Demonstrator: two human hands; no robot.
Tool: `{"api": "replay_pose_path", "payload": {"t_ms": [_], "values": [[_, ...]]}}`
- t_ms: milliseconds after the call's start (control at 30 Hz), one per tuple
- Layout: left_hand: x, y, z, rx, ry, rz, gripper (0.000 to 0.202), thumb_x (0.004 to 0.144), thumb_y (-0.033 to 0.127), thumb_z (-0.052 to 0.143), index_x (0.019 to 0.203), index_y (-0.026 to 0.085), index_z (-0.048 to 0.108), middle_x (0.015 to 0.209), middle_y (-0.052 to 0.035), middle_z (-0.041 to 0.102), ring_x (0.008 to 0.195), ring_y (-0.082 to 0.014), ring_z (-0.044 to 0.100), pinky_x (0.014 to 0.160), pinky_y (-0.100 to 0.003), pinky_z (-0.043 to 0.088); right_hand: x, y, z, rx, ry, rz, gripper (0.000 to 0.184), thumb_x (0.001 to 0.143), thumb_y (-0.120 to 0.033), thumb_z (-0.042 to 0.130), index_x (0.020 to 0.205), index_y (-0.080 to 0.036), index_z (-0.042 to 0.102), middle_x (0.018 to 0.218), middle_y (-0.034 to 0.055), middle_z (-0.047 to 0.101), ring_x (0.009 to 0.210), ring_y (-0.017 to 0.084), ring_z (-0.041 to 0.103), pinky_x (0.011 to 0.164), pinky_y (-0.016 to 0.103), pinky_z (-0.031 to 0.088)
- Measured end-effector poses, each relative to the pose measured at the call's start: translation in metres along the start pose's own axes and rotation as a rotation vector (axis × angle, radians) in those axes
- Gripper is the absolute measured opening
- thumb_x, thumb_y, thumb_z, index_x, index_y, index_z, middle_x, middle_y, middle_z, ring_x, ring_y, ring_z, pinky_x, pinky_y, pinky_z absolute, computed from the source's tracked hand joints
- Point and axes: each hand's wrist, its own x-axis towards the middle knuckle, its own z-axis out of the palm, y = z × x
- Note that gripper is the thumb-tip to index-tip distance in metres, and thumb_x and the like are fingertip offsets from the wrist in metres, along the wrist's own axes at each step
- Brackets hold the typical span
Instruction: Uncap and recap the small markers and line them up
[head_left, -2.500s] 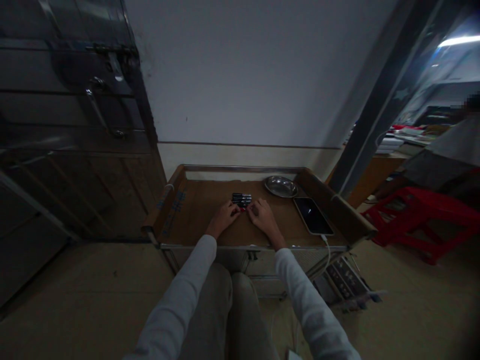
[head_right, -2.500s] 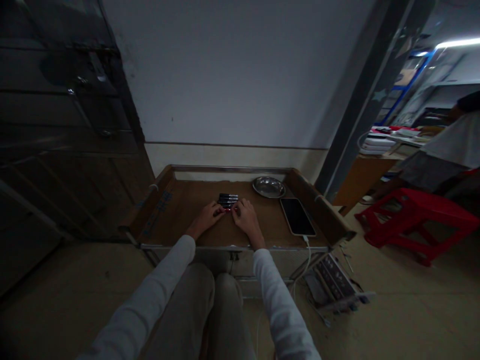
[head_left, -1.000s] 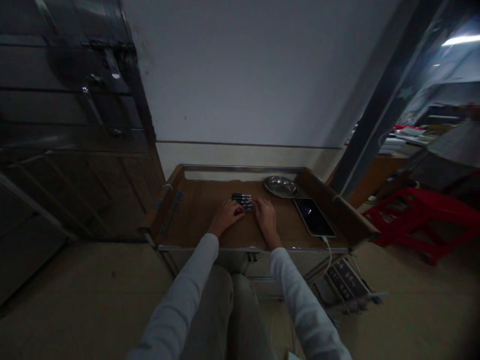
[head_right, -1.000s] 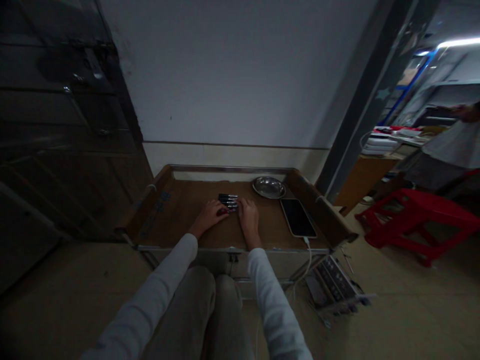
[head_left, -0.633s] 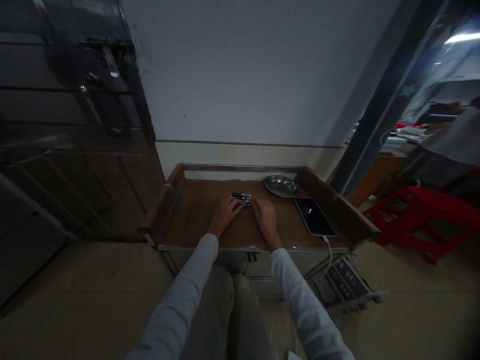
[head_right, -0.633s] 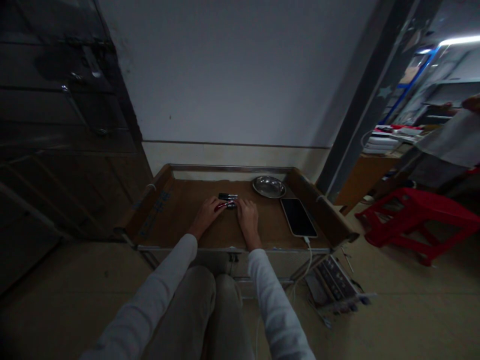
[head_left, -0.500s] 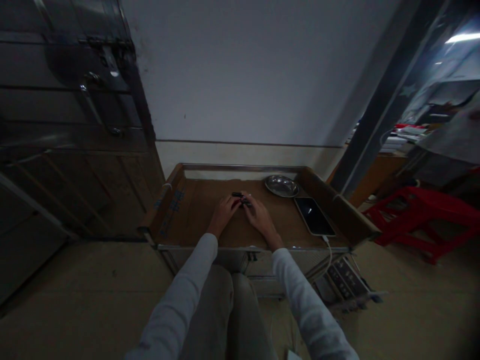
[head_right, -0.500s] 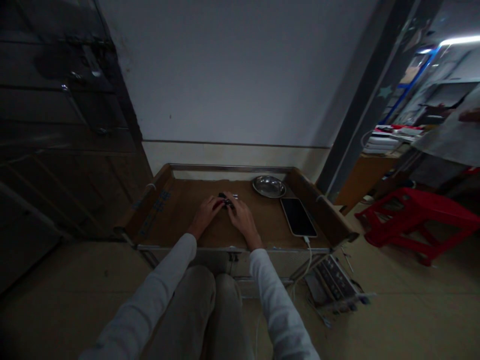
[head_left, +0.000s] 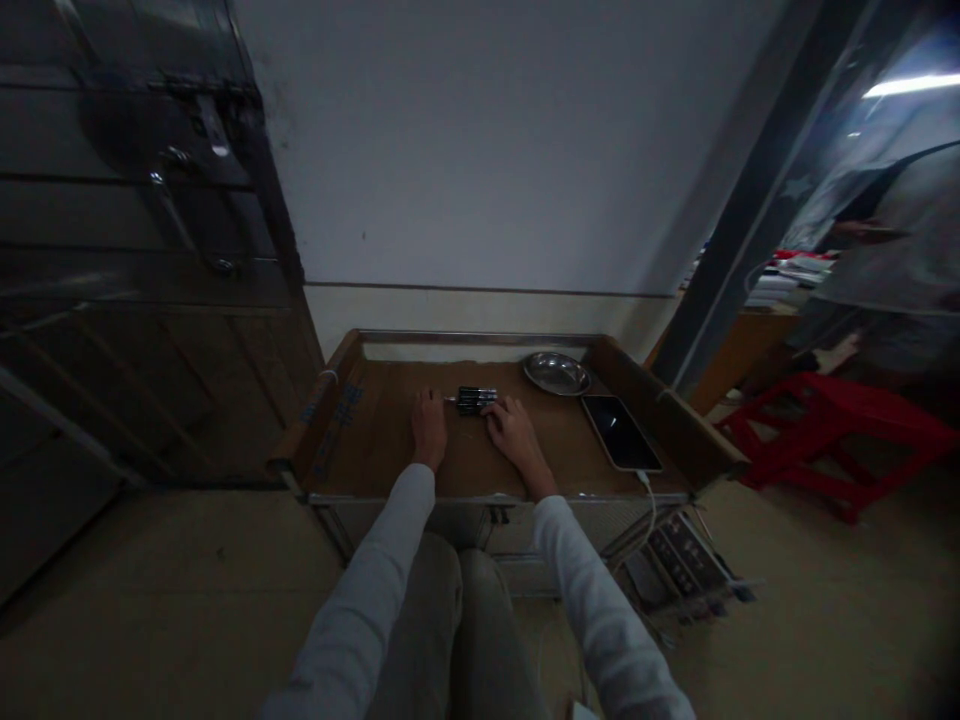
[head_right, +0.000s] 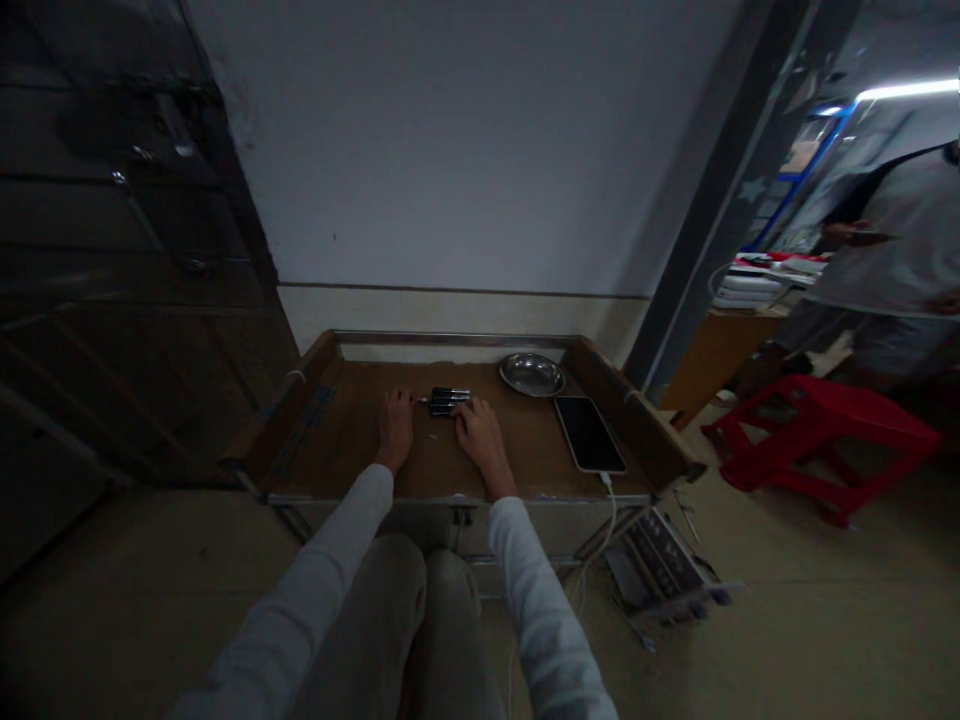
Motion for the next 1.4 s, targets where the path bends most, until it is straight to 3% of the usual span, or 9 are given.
{"api": "replay_pose_path", "payload": {"t_ms": [133,267,400,533,767,1167,1267,1400], "values": [[-0.009,0.004,-0.016,-0.133,-0.096,0.148,0.024,0.086,0.010,0.039,0.101,0.016,0.057,0.103,-0.0092,0.056,0.098,-0.0199,0.054,0.089,-0.036,0.043,-0.001,0.002,0.003,-0.013,-0.006,-0.001,0.017,0.084,-0.021,0.048,0.094,-0.020,0.061,0.098,0.0086,0.055,0.090,0.022,0.047,0.083,0.034,0.038],[-0.029,0.004,-0.039,-0.274,-0.324,0.402,0.029,0.079,0.007,0.045,0.101,0.021,0.058,0.103,-0.0054,0.054,0.100,-0.0175,0.054,0.092,-0.033,0.043,-0.001,0.004,0.004,-0.022,0.004,0.007,0.015,0.084,-0.023,0.048,0.092,-0.020,0.060,0.095,0.0085,0.056,0.090,0.022,0.047,0.082,0.033,0.038],[-0.036,0.002,-0.043,-0.281,-0.408,0.388,0.020,0.081,0.015,0.051,0.098,0.020,0.058,0.101,-0.0048,0.054,0.095,-0.0167,0.056,0.090,-0.033,0.045,-0.002,0.002,0.003,-0.045,0.018,0.031,0.014,0.085,-0.025,0.049,0.090,-0.019,0.061,0.097,0.0092,0.056,0.092,0.023,0.047,0.081,0.033,0.038],[-0.027,0.004,-0.025,-0.278,-0.399,0.317,0.009,0.085,0.019,0.050,0.088,0.018,0.058,0.097,-0.0050,0.055,0.093,-0.0164,0.056,0.089,-0.033,0.045,-0.002,0.002,0.002,-0.033,0.032,0.046,0.018,0.087,-0.027,0.045,0.089,-0.019,0.061,0.094,0.0095,0.056,0.090,0.023,0.049,0.080,0.033,0.038],[-0.012,0.015,0.000,-0.250,-0.311,0.302,0.011,0.087,0.018,0.047,0.089,0.018,0.057,0.098,-0.0047,0.055,0.096,-0.0175,0.055,0.090,-0.035,0.045,-0.001,0.004,0.000,0.014,0.023,0.045,0.021,0.090,-0.026,0.041,0.092,-0.020,0.060,0.092,0.0090,0.061,0.088,0.023,0.052,0.080,0.034,0.039],[-0.012,0.019,-0.009,-0.381,-0.330,0.346,0.016,0.087,0.016,0.046,0.100,0.021,0.054,0.101,-0.0035,0.058,0.098,-0.0161,0.057,0.090,-0.033,0.046,-0.001,-0.002,-0.006,0.370,0.030,-0.011,0.019,0.088,-0.019,0.043,0.098,-0.020,0.059,0.101,0.0070,0.062,0.095,0.018,0.057,0.085,0.032,0.044],[-0.013,0.019,-0.006,-0.379,-0.311,0.330,0.020,0.089,0.015,0.041,0.104,0.021,0.052,0.102,-0.0045,0.061,0.095,-0.0162,0.058,0.088,-0.033,0.046,-0.001,0.000,-0.004,0.350,0.018,-0.013,0.020,0.089,-0.020,0.043,0.098,-0.021,0.062,0.101,0.0068,0.062,0.094,0.017,0.057,0.085,0.030,0.044],[-0.013,0.019,-0.005,-0.221,-0.246,0.395,0.022,0.088,0.019,0.045,0.108,0.019,0.053,0.110,-0.0081,0.059,0.106,-0.0207,0.053,0.095,-0.038,0.040,-0.001,0.004,0.000,0.210,0.074,0.087,0.022,0.090,-0.023,0.042,0.097,-0.019,0.063,0.096,0.0084,0.061,0.089,0.018,0.057,0.079,0.029,0.044]]}}
